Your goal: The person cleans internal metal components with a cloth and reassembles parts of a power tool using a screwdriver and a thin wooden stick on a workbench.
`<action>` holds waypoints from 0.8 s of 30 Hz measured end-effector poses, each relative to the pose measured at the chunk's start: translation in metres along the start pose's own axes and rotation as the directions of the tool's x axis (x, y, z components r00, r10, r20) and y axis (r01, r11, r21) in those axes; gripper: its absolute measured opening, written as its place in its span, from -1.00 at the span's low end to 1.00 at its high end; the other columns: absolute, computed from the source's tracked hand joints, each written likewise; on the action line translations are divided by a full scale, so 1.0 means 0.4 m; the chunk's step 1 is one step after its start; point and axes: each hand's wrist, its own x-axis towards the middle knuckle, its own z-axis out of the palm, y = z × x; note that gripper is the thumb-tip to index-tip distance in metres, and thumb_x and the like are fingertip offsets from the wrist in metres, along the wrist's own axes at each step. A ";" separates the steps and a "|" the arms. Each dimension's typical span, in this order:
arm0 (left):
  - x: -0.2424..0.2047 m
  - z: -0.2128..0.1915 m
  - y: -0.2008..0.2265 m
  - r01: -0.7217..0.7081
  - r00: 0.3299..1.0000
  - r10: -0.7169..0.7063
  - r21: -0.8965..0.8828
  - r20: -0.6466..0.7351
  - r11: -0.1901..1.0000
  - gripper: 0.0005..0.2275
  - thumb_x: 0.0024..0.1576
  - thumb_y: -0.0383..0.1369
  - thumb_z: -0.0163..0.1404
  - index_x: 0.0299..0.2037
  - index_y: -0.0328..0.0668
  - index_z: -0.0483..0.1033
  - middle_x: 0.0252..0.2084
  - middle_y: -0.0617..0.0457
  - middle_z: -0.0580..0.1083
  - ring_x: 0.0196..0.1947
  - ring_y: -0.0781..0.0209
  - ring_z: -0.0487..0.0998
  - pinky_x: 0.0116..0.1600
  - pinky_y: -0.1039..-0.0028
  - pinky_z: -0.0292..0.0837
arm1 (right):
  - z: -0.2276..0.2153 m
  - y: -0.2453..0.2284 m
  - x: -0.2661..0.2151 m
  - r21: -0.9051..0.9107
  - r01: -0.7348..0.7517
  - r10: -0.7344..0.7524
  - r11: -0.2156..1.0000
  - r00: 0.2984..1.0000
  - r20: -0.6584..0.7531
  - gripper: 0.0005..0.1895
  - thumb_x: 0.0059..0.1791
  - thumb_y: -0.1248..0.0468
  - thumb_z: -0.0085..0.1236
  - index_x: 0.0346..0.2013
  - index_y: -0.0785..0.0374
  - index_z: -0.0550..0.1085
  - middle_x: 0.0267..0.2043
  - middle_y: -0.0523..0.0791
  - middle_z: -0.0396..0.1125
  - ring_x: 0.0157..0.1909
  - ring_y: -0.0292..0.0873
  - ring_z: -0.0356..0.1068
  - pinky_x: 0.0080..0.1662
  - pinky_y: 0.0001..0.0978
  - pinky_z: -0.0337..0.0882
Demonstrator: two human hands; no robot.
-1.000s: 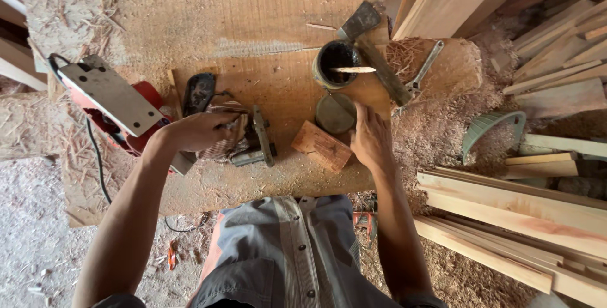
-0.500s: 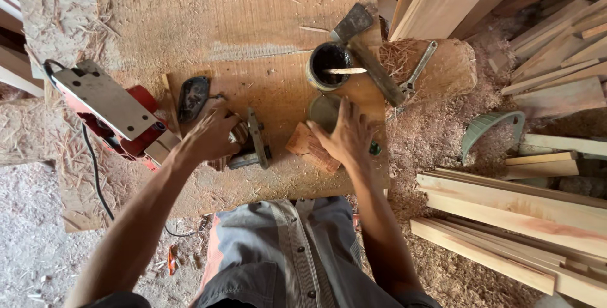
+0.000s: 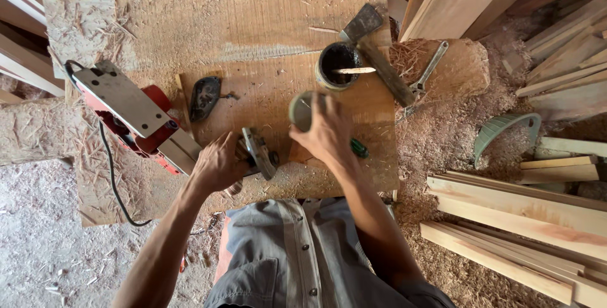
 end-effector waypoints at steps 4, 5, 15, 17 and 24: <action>-0.029 -0.002 0.016 0.064 0.996 -0.059 -0.069 0.071 0.996 -0.61 0.01 -0.29 0.12 0.03 -0.25 0.40 -0.33 -0.09 0.51 -0.55 0.07 0.53 -0.48 0.22 0.52 | 0.023 -0.072 0.083 0.071 0.136 -0.137 0.988 0.991 0.005 0.11 -0.29 -0.30 0.49 0.30 0.28 0.25 0.18 0.23 0.22 0.18 0.25 0.26 0.01 0.23 0.42; -0.041 -0.006 0.019 0.032 0.999 -0.029 -0.065 0.046 0.997 -0.60 -0.03 -0.26 0.16 -0.02 -0.26 0.41 -0.35 -0.09 0.51 -0.56 0.08 0.52 -0.49 0.23 0.51 | 0.024 -0.079 0.093 0.067 0.198 -0.194 0.978 0.979 -0.063 0.09 -0.28 -0.29 0.48 0.28 0.32 0.27 0.17 0.23 0.24 0.15 0.24 0.29 0.02 0.22 0.43; -0.119 -0.017 0.074 0.133 0.990 -0.126 -0.125 0.062 0.983 -0.61 -0.18 -0.38 0.20 -0.15 -0.32 0.42 -0.33 -0.13 0.48 -0.31 -0.09 0.55 -0.21 0.13 0.49 | 0.030 0.158 -0.005 0.042 0.002 0.000 0.999 0.999 -0.051 -0.68 0.04 0.23 0.22 0.04 0.33 0.54 0.02 0.06 0.41 -0.05 0.00 0.45 0.01 -0.11 0.48; -0.113 -0.024 0.084 0.112 0.993 -0.107 -0.121 0.047 0.986 -0.59 -0.22 -0.38 0.22 -0.16 -0.30 0.44 -0.31 -0.13 0.50 -0.29 -0.11 0.56 -0.22 0.13 0.49 | 0.037 0.173 0.016 0.074 -0.022 0.021 0.997 1.000 0.017 -0.80 0.06 0.24 0.21 -0.09 0.29 0.54 -0.01 0.03 0.40 -0.07 -0.05 0.45 0.01 -0.15 0.50; -0.151 -0.037 0.131 0.140 0.990 -0.139 -0.108 0.021 0.984 -0.56 -0.23 -0.34 0.24 -0.11 -0.25 0.49 -0.29 -0.14 0.54 -0.36 -0.10 0.58 -0.29 0.14 0.51 | -0.069 0.080 -0.077 -0.069 0.318 -0.318 0.945 0.858 -0.404 -0.86 0.10 0.32 0.22 -0.20 0.28 0.41 -0.15 -0.02 0.42 -0.04 -0.02 0.42 0.05 -0.02 0.40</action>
